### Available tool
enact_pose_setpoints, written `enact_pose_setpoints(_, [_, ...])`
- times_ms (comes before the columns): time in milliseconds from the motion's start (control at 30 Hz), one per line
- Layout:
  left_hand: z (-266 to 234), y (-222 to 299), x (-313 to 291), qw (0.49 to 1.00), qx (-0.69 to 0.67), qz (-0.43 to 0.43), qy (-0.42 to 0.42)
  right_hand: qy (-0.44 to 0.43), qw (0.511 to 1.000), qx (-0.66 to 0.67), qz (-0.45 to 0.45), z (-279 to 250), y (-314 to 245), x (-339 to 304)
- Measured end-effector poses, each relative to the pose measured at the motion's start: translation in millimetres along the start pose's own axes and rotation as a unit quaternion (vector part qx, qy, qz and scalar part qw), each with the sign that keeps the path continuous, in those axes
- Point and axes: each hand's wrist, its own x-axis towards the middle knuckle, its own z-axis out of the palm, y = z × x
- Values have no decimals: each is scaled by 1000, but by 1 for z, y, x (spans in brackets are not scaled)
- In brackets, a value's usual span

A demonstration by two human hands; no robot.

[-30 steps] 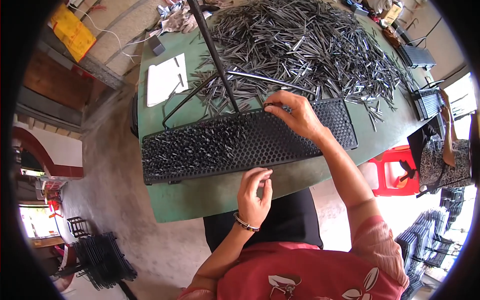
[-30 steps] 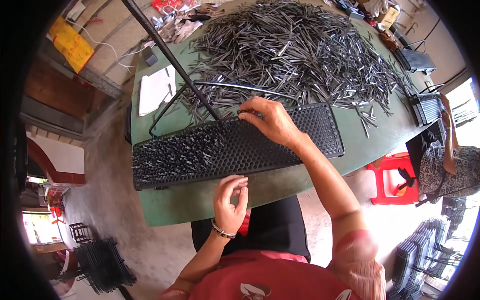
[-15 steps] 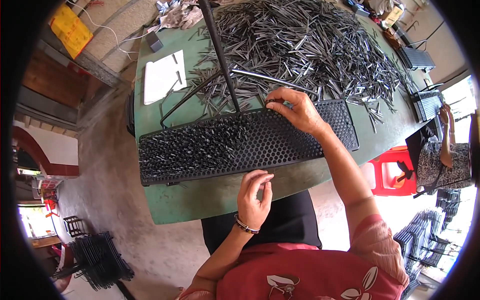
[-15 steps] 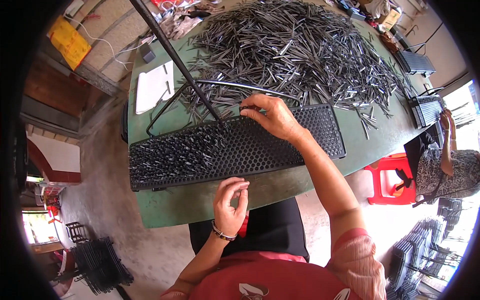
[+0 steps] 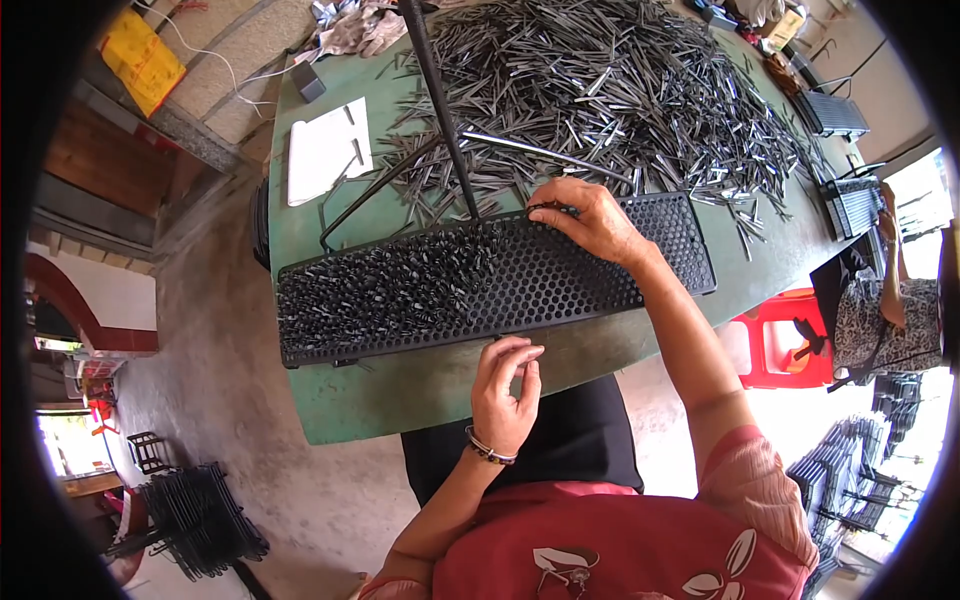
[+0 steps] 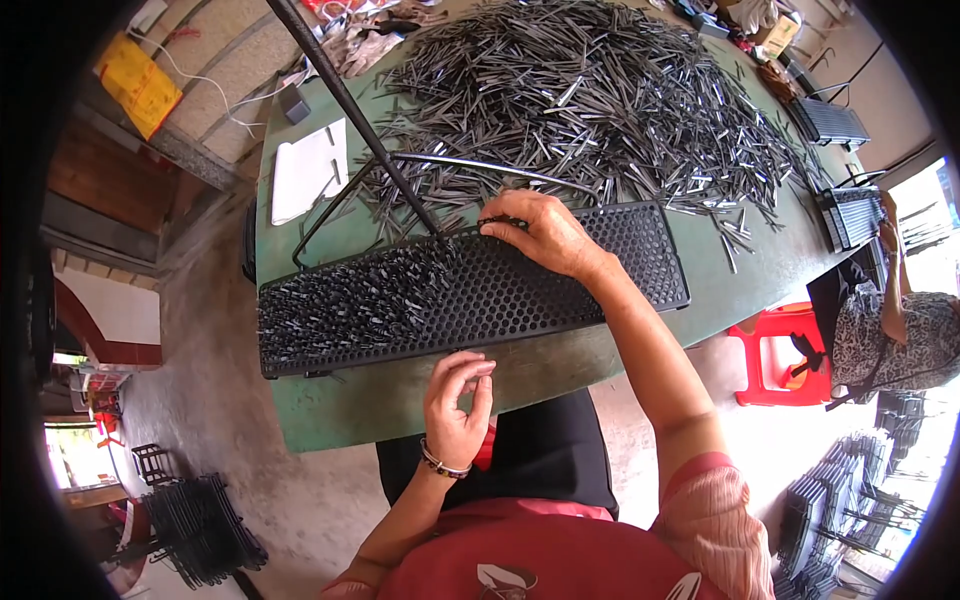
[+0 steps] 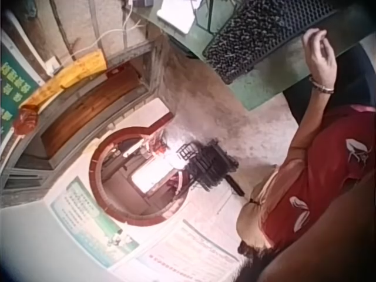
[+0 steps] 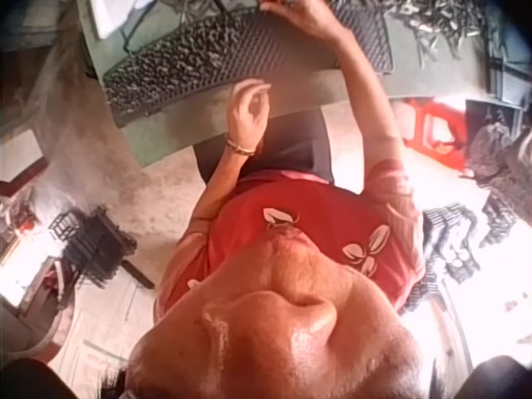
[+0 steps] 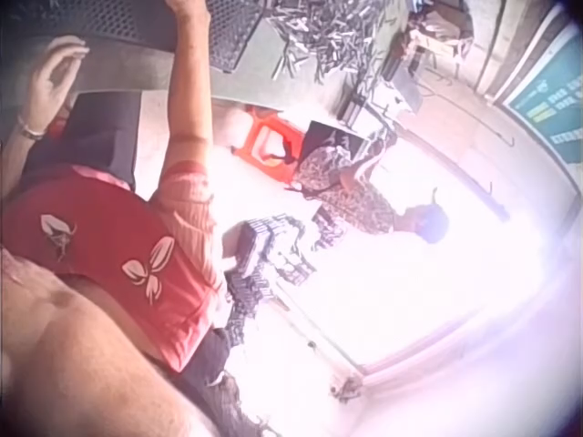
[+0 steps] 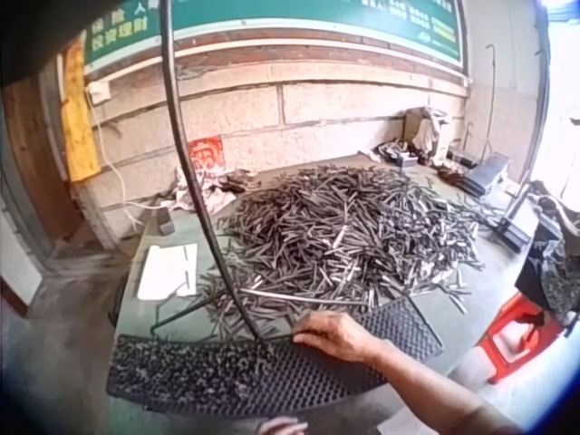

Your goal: Assembling metal components by inserting thin metal strips into a slotted frame.

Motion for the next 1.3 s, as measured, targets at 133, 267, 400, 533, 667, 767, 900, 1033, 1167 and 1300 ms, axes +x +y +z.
enact_pose_setpoints(133, [-2,1,-1,1000,5,3,-4,-1,999,-23,42,5,-4,-1])
enact_pose_setpoints(267, [-3,0,-2,1000,10,16,-2,10,998,-52,41,8,-5,-3])
enact_pose_setpoints(400, [-7,3,-5,1000,13,4,5,13,998,-51,33,10,-7,-3])
enact_pose_setpoints(533, [-12,1,-8,1000,15,-1,8,24,997,-69,4,11,-6,-5])
enact_pose_setpoints(667, [-17,-5,-12,999,31,10,6,24,997,-78,7,10,-9,-8])
enact_pose_setpoints(767, [-18,-5,-15,1000,25,-6,11,63,993,-91,28,0,-18,-15])
enact_pose_setpoints(900, [-33,-29,-32,964,-166,-200,63,109,972,-205,27,-25,-48,-43])
enact_pose_setpoints(1033, [-63,-31,-18,873,-304,-335,182,284,889,-322,157,-71,-27,-111])
enact_pose_setpoints(1167, [-76,-44,-3,867,-317,-318,214,303,861,-203,354,-89,11,-166])
enact_pose_setpoints(1300, [-81,-47,0,865,-301,-333,223,300,860,-112,399,-69,1,-153])
